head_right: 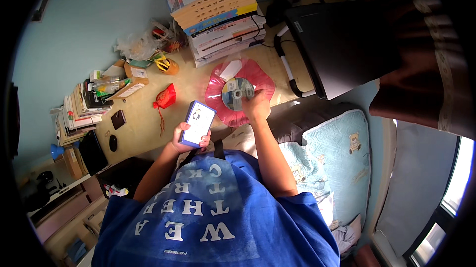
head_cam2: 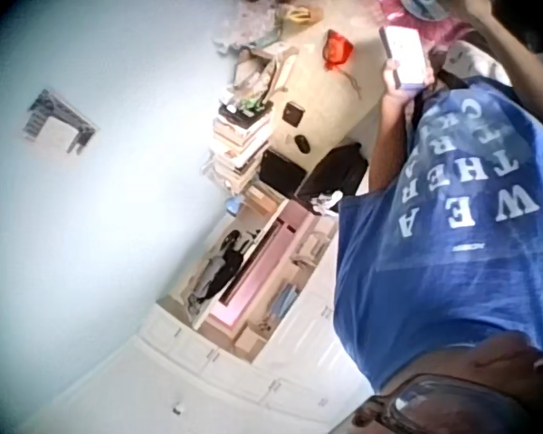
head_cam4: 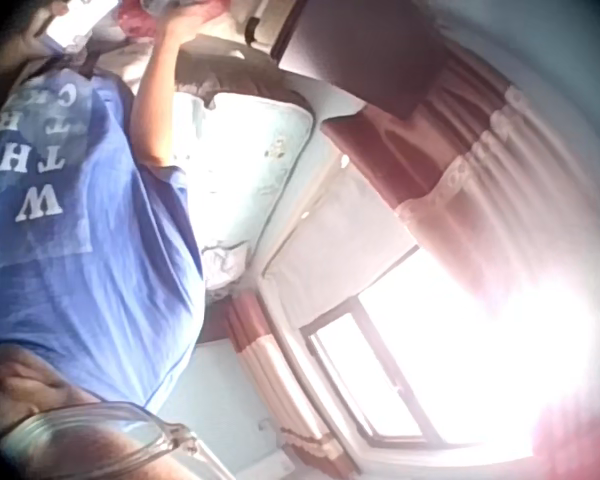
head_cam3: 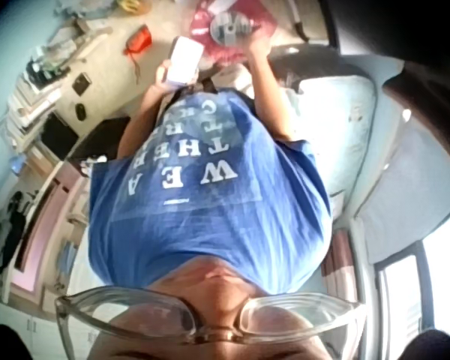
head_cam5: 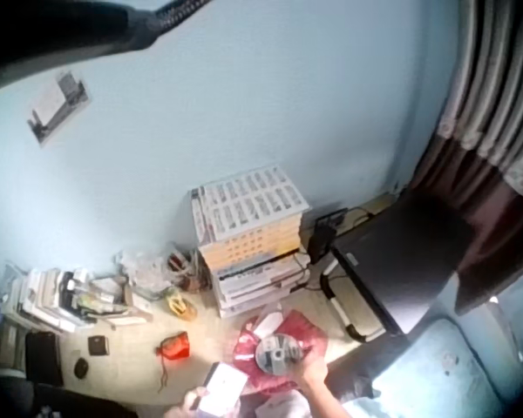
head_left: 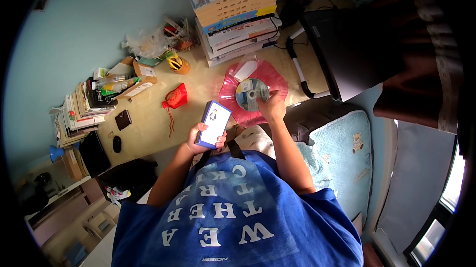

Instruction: The person organizes a cluttered bedroom by picking up items from the floor and desk, including a hanger, a plastic bag, a laptop, and several books. They place the laptop on the bed, sit down, and briefly read a book before stacking it with other books and placing them on a shelf.

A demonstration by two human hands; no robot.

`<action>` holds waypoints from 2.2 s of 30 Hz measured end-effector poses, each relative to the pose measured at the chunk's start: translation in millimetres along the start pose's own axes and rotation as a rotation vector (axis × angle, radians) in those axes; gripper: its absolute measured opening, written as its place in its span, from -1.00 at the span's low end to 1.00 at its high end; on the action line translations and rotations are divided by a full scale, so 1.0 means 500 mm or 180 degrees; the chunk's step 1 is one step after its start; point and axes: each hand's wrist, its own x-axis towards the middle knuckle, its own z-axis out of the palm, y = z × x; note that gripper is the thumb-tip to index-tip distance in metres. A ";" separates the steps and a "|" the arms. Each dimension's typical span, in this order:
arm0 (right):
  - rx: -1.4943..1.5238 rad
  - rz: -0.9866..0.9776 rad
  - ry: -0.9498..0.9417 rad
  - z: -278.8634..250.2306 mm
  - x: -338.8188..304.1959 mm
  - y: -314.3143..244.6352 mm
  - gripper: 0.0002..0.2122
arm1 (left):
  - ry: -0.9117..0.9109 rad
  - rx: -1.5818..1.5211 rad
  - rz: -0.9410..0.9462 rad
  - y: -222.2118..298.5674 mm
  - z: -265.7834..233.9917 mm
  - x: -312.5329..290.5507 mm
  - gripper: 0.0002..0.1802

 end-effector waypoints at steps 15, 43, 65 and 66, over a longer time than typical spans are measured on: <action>0.2534 0.0365 -0.0282 -0.243 -0.064 0.139 -0.80 | 0.0754 0.0212 -0.0321 0.041 0.018 0.099 -0.37; 0.2711 0.0417 -0.0284 -0.191 -0.080 0.123 -0.80 | 0.3376 0.6764 -0.0485 0.088 0.125 0.214 -0.32; -0.0535 -0.0599 0.0166 -0.152 -0.060 0.002 -0.72 | 0.3293 0.6657 0.1693 0.207 0.099 0.363 -0.74; -0.0526 -0.0610 0.0136 -0.152 -0.065 0.007 -0.73 | 0.3346 0.6630 0.1809 0.208 0.097 0.373 -0.75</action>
